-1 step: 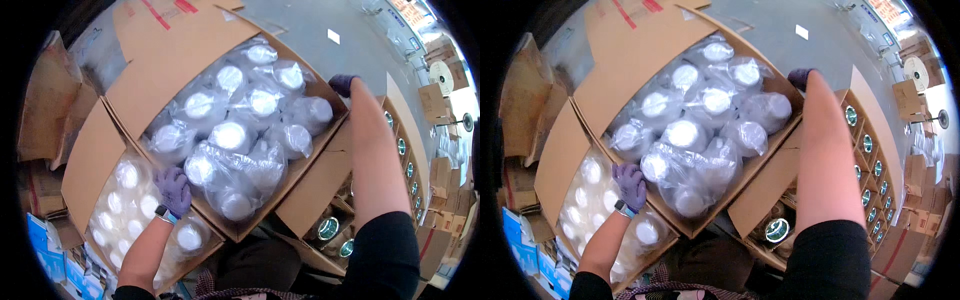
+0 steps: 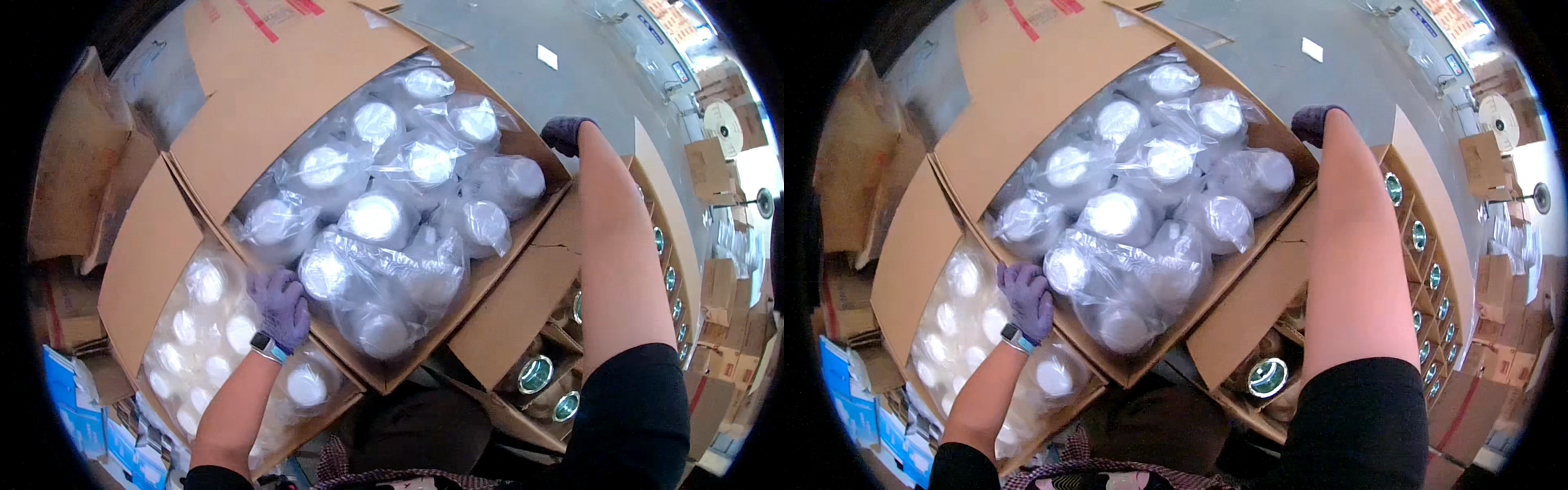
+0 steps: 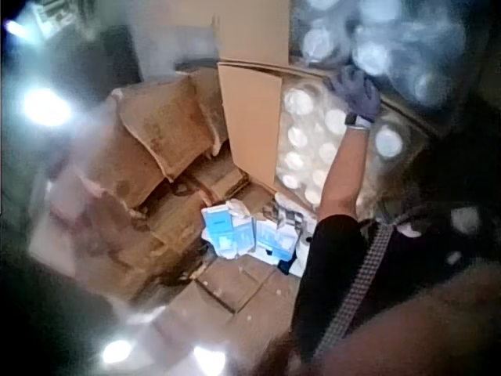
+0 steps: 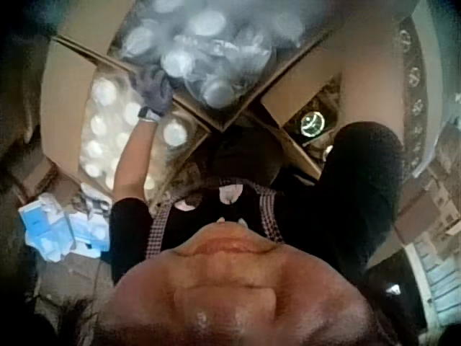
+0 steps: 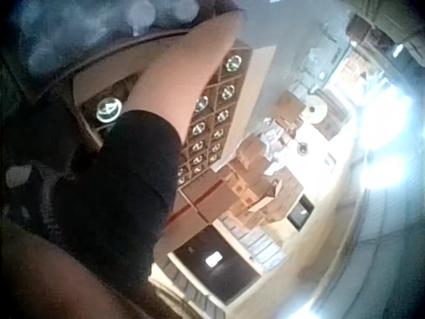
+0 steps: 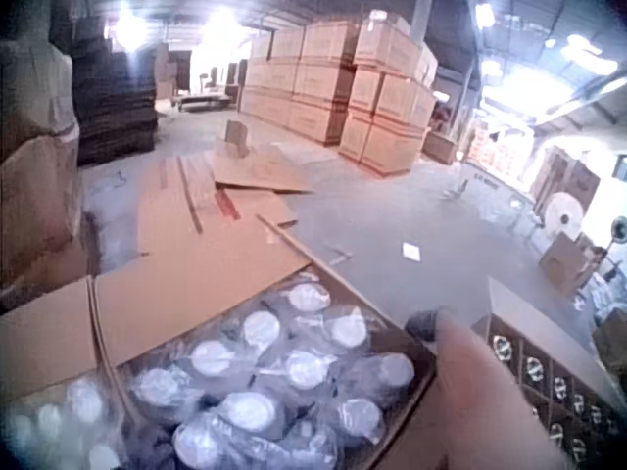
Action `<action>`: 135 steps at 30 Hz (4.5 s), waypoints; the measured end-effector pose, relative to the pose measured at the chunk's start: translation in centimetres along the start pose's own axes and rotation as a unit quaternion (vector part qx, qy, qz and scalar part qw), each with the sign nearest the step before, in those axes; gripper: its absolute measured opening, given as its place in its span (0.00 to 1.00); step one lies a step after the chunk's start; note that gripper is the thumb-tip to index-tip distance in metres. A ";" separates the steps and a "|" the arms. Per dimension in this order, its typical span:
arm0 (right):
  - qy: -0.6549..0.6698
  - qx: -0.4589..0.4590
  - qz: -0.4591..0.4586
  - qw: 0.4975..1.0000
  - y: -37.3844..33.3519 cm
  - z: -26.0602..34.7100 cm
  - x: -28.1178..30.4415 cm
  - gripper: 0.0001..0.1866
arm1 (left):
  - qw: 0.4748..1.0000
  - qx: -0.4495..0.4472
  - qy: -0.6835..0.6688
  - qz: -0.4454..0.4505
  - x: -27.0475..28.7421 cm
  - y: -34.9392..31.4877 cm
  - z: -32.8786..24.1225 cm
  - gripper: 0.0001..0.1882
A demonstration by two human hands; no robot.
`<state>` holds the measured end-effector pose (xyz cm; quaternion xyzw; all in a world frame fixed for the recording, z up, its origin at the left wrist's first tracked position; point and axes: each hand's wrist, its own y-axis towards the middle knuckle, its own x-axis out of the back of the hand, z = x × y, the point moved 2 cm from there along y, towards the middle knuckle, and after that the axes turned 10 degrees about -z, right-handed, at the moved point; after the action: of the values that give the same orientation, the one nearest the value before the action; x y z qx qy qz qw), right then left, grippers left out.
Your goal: The person sits on the warehouse floor and packs small blue boxes into a larger cardboard shipping box. They arrange the blue boxes in rows, place white protective foam pieces into the gaps, and seal the box flaps using a tape dispenser.
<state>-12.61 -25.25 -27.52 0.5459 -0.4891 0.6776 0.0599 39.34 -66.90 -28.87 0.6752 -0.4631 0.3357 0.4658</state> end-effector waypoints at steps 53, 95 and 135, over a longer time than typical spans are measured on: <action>0.461 -0.523 -0.673 0.249 -89.7 67.9 -28.0 0.27 | 0.820 -0.229 -0.487 0.195 22.7 -13.3 -43.4 0.22; 0.305 -0.948 -0.032 -0.088 -95.3 122.0 -36.9 0.19 | 0.362 -0.760 -0.307 0.445 32.1 -48.2 -59.5 0.33; 0.430 -0.579 -0.482 -0.498 -83.8 104.5 -49.4 0.20 | 0.070 -0.925 -0.015 0.372 23.0 -83.6 -49.6 0.59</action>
<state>129.74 -35.84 -24.67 0.3621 -0.1404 0.4147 -0.8229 124.66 -16.00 -18.23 -0.5511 -0.6012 -0.2419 0.5256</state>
